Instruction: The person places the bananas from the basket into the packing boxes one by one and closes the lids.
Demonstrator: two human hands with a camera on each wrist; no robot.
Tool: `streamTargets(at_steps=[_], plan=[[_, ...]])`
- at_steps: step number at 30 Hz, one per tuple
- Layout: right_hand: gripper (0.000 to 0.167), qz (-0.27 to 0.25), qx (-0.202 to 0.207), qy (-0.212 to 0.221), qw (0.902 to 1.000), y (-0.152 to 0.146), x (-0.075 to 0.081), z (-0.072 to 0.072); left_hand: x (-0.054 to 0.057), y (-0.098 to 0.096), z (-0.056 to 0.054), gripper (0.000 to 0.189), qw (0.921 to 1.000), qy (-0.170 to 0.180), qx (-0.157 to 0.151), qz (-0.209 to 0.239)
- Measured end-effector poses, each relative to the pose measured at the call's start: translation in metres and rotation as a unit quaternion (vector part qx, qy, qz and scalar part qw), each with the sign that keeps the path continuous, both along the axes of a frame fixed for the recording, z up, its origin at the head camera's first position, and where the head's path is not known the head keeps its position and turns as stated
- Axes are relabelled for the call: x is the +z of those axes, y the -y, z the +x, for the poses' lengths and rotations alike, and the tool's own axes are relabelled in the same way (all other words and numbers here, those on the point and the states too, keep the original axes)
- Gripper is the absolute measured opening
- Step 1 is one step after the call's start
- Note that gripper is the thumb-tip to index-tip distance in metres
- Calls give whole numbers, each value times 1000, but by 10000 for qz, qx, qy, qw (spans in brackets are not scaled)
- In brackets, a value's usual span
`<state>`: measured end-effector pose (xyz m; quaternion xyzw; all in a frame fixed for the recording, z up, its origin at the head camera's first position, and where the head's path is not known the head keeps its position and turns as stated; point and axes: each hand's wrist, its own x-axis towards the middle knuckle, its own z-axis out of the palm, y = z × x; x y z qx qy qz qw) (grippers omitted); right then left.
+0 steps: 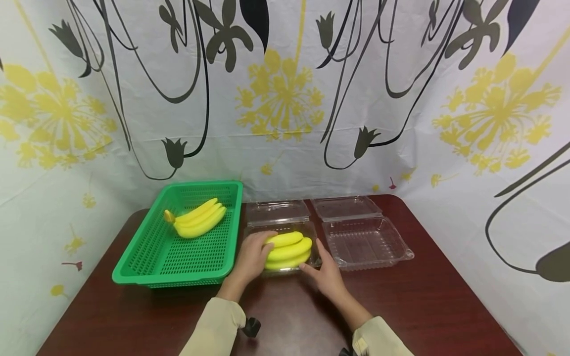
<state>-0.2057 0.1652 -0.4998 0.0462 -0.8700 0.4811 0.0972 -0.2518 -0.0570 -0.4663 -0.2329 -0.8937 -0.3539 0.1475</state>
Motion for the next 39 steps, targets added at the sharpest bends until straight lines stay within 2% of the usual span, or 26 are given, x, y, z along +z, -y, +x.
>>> streamTargets(at_steps=[3, 6, 12, 15, 19, 23, 27, 31, 32, 34, 39], plan=[[88, -8, 16, -1, 10000, 0, -1, 0, -3, 2, 3, 31, 9998, -68, 128, 118], [87, -36, 20, 28, 10000, 0, 0, 0, -8, 5, 5, 35, 9989, 16, 224, 417], [87, -49, -39, 103, 9999, 1, 2, 1, -20, 10, 13, 42, 9901, 570, 424, 1214], [87, -40, -95, 100, 9999, 1, 3, 1, -27, 11, 18, 48, 9821, 855, 430, 1623], [87, -64, -131, 120, 9998, 3, 3, 1, -34, 14, 23, 54, 9708, 1039, 369, 2132], [87, -86, -131, 168, 9997, 4, 3, 2, -39, 17, 26, 57, 9607, 1290, 353, 2433], [86, -90, -149, 252, 9995, 5, 2, 3, -45, 22, 28, 64, 9455, 1617, 347, 2805], [85, -132, -213, 348, 9991, 6, 0, 3, -52, 24, 28, 72, 9286, 1790, 191, 3245], [84, -143, -223, 364, 9990, 6, 0, 3, -52, 25, 28, 73, 9258, 1815, 137, 3314], [82, -174, -239, 359, 9989, 7, 0, 3, -44, 25, 33, 74, 9213, 1854, 21, 3419], [79, -339, -261, 343, 9985, 7, 5, 1, -24, 25, 45, 74, 9176, 1961, -172, 3454]])
